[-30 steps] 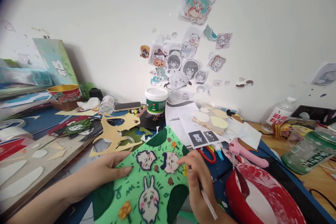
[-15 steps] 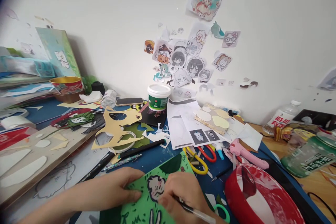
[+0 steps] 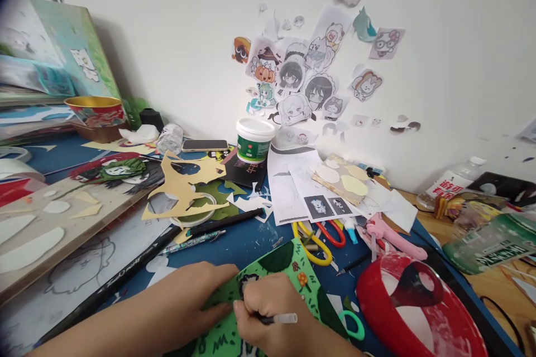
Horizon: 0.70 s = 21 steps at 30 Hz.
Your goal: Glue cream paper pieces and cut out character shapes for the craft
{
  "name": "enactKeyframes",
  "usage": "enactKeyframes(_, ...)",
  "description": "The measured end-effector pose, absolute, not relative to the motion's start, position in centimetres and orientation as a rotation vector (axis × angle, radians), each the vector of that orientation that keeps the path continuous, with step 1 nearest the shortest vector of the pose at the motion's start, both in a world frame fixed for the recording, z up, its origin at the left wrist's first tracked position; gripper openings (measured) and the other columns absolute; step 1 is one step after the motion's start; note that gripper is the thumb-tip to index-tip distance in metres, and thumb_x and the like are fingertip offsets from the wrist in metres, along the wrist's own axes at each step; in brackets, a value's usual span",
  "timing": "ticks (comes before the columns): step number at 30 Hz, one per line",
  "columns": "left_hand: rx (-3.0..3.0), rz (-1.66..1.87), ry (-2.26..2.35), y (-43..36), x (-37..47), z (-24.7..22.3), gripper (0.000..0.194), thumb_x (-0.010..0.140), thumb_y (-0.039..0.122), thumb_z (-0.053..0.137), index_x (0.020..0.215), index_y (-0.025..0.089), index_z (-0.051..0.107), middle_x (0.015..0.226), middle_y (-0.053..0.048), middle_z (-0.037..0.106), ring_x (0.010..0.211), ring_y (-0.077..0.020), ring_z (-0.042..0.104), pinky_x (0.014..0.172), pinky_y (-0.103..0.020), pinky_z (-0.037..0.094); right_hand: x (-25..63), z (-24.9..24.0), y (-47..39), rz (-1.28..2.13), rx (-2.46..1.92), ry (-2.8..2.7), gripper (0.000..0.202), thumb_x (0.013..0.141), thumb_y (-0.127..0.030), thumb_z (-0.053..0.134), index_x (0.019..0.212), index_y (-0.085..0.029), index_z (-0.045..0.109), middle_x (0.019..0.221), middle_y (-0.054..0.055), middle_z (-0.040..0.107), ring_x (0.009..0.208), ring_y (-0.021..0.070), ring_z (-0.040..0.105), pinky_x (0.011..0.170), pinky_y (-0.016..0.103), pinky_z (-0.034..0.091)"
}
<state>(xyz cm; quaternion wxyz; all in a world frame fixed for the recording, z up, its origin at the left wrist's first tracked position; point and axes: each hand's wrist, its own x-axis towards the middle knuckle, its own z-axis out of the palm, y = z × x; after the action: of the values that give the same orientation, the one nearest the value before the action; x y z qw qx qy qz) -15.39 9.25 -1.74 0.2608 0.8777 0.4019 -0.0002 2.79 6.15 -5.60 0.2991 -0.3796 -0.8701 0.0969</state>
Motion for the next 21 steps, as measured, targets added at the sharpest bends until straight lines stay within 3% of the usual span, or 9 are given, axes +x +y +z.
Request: enactKeyframes(21,2.425,-0.049,1.078,9.32,-15.27,-2.29,0.011,0.078,0.029,0.042,0.082,0.024,0.051,0.075,-0.003,0.063,0.066,-0.0219,0.06,0.048,-0.027,0.028,2.87,-5.58,6.4,0.319,-0.955,-2.397,0.031,0.078,-0.014,0.038,0.059,-0.019,0.013,0.052,-0.006,0.019,0.046,0.0068,0.021,0.044,0.024,0.018)
